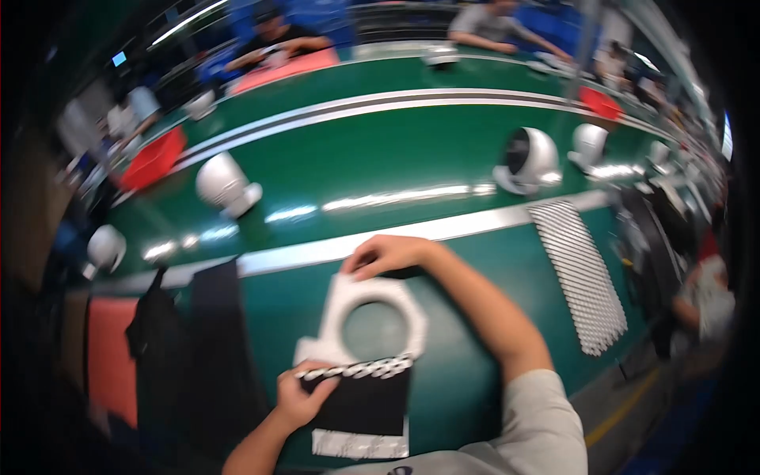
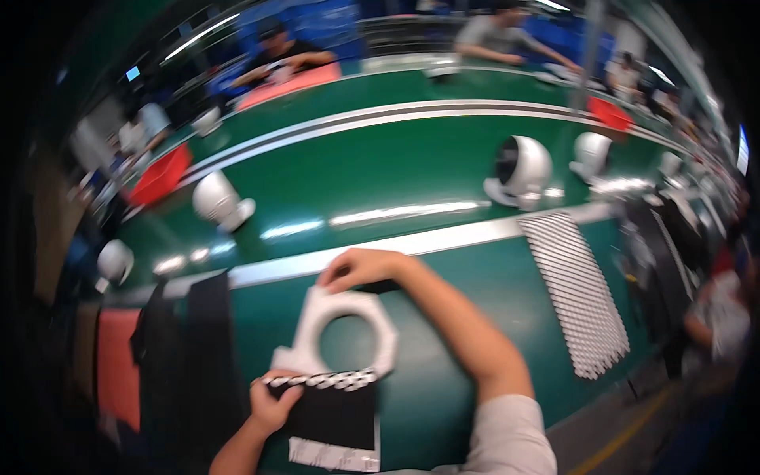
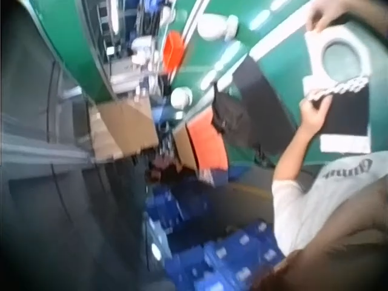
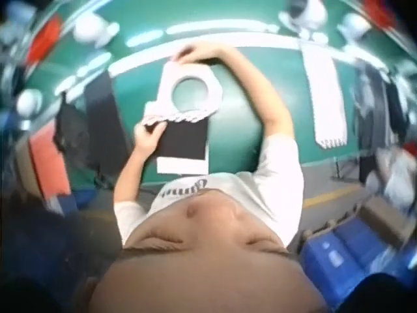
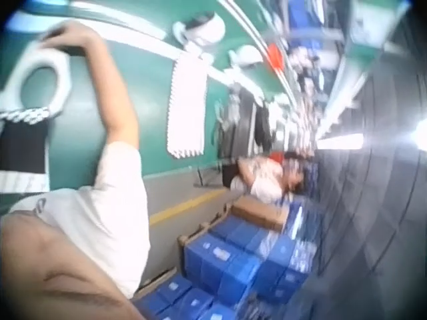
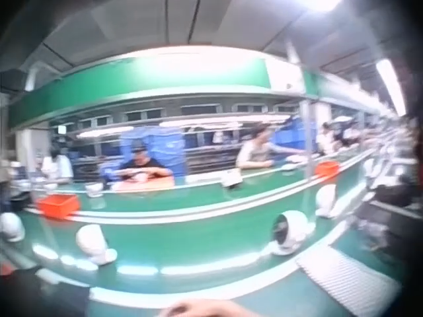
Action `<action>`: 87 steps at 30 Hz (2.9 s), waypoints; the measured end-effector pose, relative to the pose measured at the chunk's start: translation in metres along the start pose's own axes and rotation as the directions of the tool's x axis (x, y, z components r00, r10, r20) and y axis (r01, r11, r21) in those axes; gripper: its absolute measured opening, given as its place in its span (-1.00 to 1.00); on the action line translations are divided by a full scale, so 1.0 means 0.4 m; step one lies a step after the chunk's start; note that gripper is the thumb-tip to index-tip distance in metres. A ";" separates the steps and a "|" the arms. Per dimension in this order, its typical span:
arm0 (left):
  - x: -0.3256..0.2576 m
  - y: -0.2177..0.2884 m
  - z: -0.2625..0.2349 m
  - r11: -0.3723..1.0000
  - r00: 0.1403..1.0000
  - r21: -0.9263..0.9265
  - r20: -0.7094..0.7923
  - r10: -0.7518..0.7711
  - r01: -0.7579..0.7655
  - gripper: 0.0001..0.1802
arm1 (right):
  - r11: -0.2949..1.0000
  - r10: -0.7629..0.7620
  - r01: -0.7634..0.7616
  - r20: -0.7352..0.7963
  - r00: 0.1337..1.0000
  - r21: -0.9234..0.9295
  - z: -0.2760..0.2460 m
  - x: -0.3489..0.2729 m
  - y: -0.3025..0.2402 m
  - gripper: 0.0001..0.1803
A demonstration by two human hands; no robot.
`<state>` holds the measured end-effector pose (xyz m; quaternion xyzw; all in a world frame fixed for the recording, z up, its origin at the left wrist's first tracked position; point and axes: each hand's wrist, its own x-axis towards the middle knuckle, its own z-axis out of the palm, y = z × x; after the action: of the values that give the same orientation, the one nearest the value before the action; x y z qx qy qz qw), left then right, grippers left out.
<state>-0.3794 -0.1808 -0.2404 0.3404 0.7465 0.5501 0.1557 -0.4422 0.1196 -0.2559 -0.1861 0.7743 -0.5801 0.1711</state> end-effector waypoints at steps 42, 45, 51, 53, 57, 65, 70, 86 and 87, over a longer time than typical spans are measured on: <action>0.008 -0.003 -0.030 0.962 0.963 -0.039 0.008 0.270 -0.270 -0.76 | 0.067 -0.093 -0.085 -0.091 0.991 -0.994 -0.070 0.413 -0.057 -0.62; 0.004 -0.004 -0.030 0.967 0.967 -0.040 0.005 0.253 -0.252 -0.78 | -0.257 -0.223 -0.016 0.043 0.974 -0.966 -0.024 0.394 -0.034 -0.81; 0.005 0.006 -0.021 0.962 0.964 -0.061 -0.050 0.262 -0.265 -0.76 | 0.141 -0.313 -0.039 -0.082 0.946 -0.989 -0.016 0.254 -0.211 -0.92; 0.011 -0.014 -0.012 0.967 0.967 -0.032 -0.031 0.253 -0.254 -0.75 | 0.250 -0.321 -0.030 -0.112 0.940 -0.968 -0.011 0.194 -0.259 -0.91; 0.006 -0.001 -0.011 0.959 0.966 -0.116 -0.037 0.256 -0.258 -0.80 | 0.514 -0.270 -0.116 -0.289 0.919 -0.850 0.004 0.055 -0.416 -0.78; -0.014 0.032 -0.024 0.939 0.947 -0.140 -0.113 0.301 -0.315 -0.88 | 0.707 -0.075 0.024 -0.042 0.996 -0.706 0.107 -0.102 -0.479 -0.61; -0.040 0.036 -0.019 0.960 0.959 -0.075 -0.117 0.259 -0.268 -0.87 | 0.708 -0.159 0.147 0.047 0.986 -0.690 0.158 -0.046 -0.408 -0.59; -0.033 0.075 -0.065 0.888 0.932 -0.410 -0.358 0.055 -0.210 -0.70 | 0.819 -0.431 0.161 -0.407 0.805 -0.550 0.325 -0.122 -0.389 -0.38; -0.024 0.092 -0.061 0.814 0.953 -0.554 -0.303 -0.001 -0.175 -0.56 | 0.907 -0.325 0.140 -0.448 0.833 -0.397 0.324 -0.121 -0.384 -0.42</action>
<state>-0.3750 -0.1989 -0.1991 0.2275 0.5437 0.7998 0.1144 -0.3239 -0.0048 -0.1407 -0.1495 0.8528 -0.4787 -0.1457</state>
